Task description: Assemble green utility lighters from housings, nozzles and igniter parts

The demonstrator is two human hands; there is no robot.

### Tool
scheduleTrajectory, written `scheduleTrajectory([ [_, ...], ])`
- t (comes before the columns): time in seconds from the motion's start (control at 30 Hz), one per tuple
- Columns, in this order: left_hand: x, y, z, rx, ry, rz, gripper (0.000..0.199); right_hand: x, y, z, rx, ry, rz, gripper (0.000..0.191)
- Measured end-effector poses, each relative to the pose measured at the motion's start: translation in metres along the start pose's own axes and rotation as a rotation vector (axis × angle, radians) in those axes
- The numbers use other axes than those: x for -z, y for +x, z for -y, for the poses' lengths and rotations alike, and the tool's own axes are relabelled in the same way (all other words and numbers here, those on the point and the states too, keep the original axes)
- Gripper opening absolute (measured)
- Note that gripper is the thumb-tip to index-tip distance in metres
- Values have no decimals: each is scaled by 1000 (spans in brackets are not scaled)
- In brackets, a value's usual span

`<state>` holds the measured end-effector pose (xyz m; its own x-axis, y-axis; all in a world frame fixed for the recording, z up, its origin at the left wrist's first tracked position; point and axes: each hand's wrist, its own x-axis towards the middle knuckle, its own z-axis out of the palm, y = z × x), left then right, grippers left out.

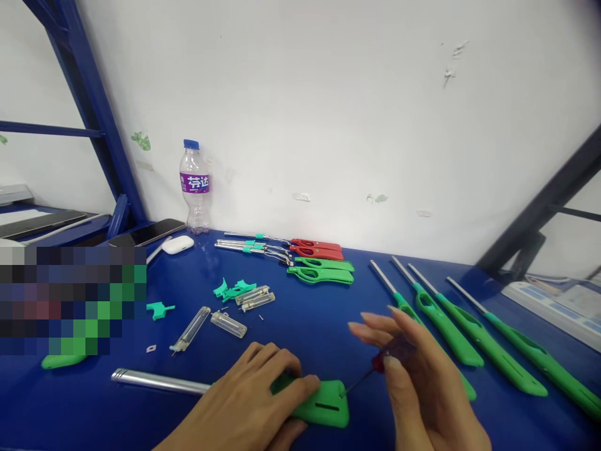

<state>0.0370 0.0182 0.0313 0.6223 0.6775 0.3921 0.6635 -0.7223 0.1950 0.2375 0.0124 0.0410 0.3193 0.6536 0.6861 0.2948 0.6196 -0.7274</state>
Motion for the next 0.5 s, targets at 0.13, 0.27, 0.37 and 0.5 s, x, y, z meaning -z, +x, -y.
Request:
scheduleTrajectory([
  [0.13, 4, 1, -4, -23, 18, -16, 59, 6, 2, -7, 27, 28, -48, 28],
  [0.27, 6, -2, -7, -18, 33, -25, 67, 12, 9, -14, 147, 21, -53, 34],
  [0.37, 3, -4, -6, -7, 31, 9, 67, 8, 6, -8, 125, 18, -6, 21],
  [0.5, 2, -4, -4, -6, 34, 26, 67, -2, -4, 5, -27, 13, -81, 21],
])
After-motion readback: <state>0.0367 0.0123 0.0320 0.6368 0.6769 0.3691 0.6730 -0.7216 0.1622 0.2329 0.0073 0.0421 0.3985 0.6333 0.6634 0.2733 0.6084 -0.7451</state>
